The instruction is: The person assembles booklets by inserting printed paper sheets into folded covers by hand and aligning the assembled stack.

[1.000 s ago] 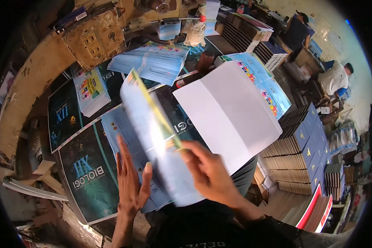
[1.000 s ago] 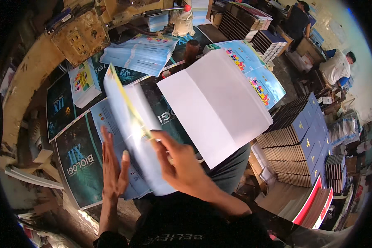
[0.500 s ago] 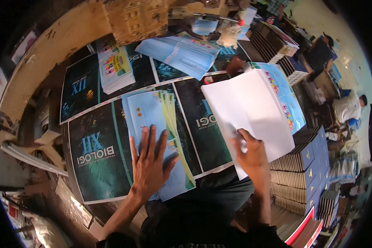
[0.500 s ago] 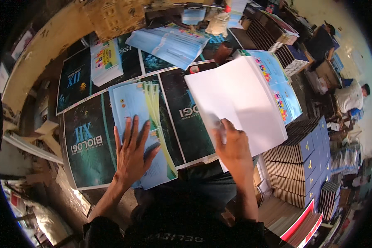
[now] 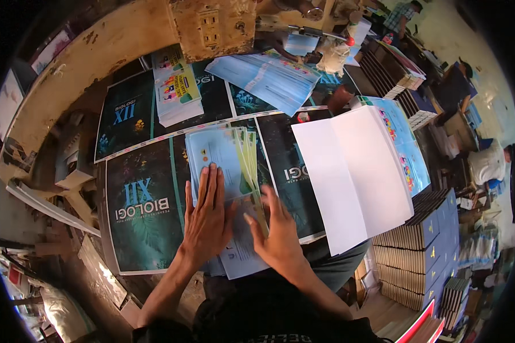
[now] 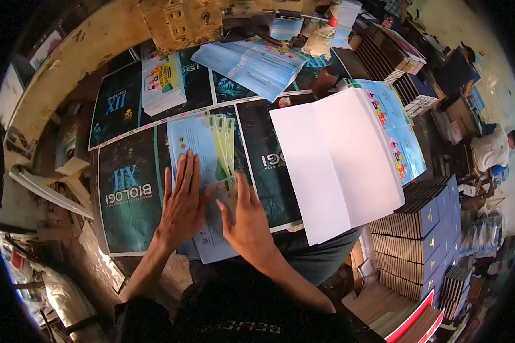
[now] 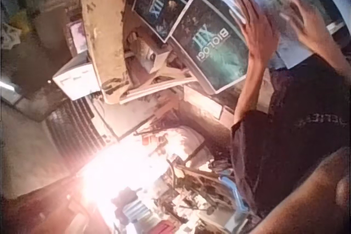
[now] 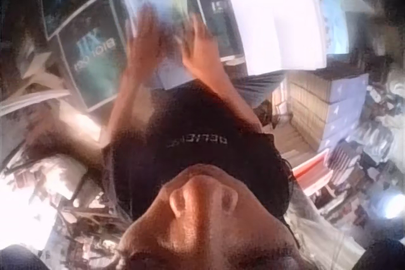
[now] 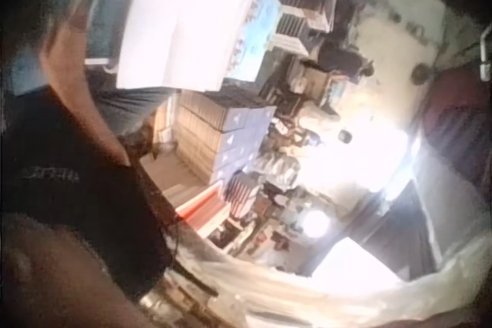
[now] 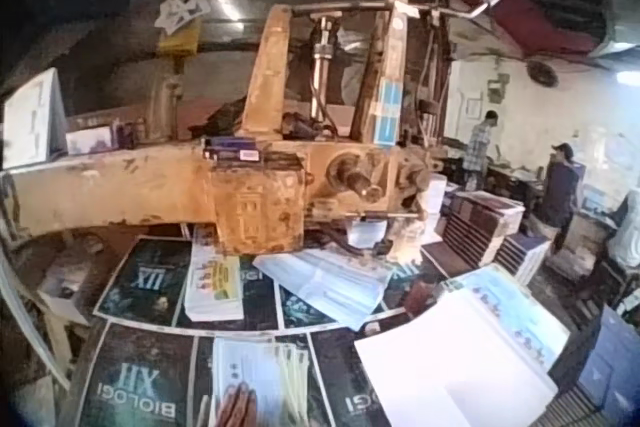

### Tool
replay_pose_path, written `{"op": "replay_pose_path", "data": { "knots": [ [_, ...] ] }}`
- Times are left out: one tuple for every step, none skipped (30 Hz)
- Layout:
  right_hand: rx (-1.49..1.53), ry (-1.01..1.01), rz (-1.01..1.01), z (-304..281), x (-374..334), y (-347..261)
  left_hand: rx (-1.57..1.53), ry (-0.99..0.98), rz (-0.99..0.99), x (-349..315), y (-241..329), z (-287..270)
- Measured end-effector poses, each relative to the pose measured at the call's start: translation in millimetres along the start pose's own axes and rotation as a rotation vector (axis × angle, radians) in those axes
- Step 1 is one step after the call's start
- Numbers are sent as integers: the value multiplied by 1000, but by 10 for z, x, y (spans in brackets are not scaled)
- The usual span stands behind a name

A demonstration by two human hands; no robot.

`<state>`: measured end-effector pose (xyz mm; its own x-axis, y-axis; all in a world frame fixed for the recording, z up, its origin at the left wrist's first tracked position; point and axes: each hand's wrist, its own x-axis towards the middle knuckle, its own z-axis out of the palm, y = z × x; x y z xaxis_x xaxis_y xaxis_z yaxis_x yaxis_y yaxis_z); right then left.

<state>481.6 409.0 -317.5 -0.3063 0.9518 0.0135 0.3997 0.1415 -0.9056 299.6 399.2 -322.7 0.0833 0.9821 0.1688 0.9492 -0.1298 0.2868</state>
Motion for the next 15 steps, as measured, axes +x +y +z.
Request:
{"op": "replay_pose_path", "data": {
  "knots": [
    [-229, 38, -148, -41, -44, -123, 48, -22, 9, -8, -1, 35],
    [-459, 76, -294, -56, -81, -183, 88, 15, 27, -27, -6, 45],
    [-461, 79, -287, -32, -128, -156, 84, 10, 32, -47, -18, 53],
    [-335, -150, -289, 14, -198, -91, 87, 2, 23, -62, -28, 43],
    [-215, -353, -283, 26, -256, -15, 82, 0, 37, 0, -9, 47],
    [-307, -282, -314, 131, -293, 121, 83, -9, 15, 50, -45, 135],
    [-311, -264, -295, 202, -279, 163, 75, -19, 39, 98, -152, 182],
    [-331, -265, -322, 198, -308, 179, 123, 11, 14, 200, -236, 210],
    [-353, -265, -347, 188, -331, 179, 169, 42, -9, 333, -330, 238],
    [-397, -269, -334, 174, -325, 101, 121, 52, -45, 521, -469, 251],
    [-404, -238, -320, 178, -337, 62, 85, 69, -91, 683, -617, 219],
    [-399, -243, -342, 182, -334, 80, 117, 81, -85, 768, -740, 245],
    [-395, -249, -368, 186, -324, 99, 152, 98, -82, 824, -810, 277],
    [-362, -226, -374, 214, -328, 131, 143, 146, -95, 835, -792, 337],
    [-368, -192, -365, 213, -335, 146, 140, 150, -60, 790, -781, 353]
  ]
}}
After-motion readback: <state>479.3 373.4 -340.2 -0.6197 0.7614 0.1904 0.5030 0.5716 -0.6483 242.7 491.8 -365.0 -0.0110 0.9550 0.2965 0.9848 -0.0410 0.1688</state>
